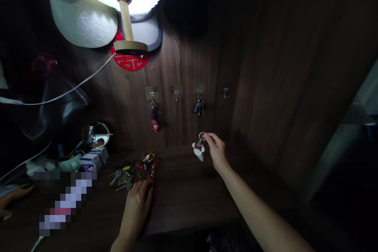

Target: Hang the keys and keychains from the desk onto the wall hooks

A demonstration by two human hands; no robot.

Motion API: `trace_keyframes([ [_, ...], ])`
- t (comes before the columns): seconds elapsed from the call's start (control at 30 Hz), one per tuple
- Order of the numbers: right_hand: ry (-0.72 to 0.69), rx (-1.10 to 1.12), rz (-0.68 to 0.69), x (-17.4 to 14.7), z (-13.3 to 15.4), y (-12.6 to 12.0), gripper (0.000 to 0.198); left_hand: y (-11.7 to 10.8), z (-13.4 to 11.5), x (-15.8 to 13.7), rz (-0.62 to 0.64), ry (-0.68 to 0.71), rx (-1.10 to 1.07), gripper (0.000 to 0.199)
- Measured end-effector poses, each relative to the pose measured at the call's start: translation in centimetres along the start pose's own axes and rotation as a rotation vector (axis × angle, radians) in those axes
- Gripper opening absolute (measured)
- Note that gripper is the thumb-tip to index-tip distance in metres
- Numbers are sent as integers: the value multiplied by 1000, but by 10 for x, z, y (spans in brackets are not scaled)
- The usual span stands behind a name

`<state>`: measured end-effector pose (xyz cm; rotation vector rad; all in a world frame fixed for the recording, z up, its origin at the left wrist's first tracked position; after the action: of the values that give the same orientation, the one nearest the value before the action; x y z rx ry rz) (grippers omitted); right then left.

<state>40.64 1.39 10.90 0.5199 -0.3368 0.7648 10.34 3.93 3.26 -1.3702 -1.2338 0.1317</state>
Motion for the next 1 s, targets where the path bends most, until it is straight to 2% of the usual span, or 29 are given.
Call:
trace_keyframes([
  [0.2,-111,12,-73,50,32,12,31,3,-8,-2,17,80,105,22],
  [0.4,-93,81,-120,84,48,28,28,3,-13,-3,-30,160,140,21],
  [0.67,-114,14,-209,116,48,43,21,10,-7,-3,-22,166,138,20],
  [0.83,-131,-167,-262,139,45,44,22,11,-7,-3,-37,171,144,20],
  [1.0,-130,-245,-295,158,40,43,24,11,-9,-2,-47,162,166,20],
])
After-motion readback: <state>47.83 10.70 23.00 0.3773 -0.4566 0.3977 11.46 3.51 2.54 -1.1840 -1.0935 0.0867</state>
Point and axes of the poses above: each hand's wrist, its own x-axis towards the middle knuckle, its own y-axis out of the palm, z = x × y, the point moved 5 cm from there along x, towards the middle knuckle, and after that the axes turned 6 degrees about x, right-handed, at the moved point
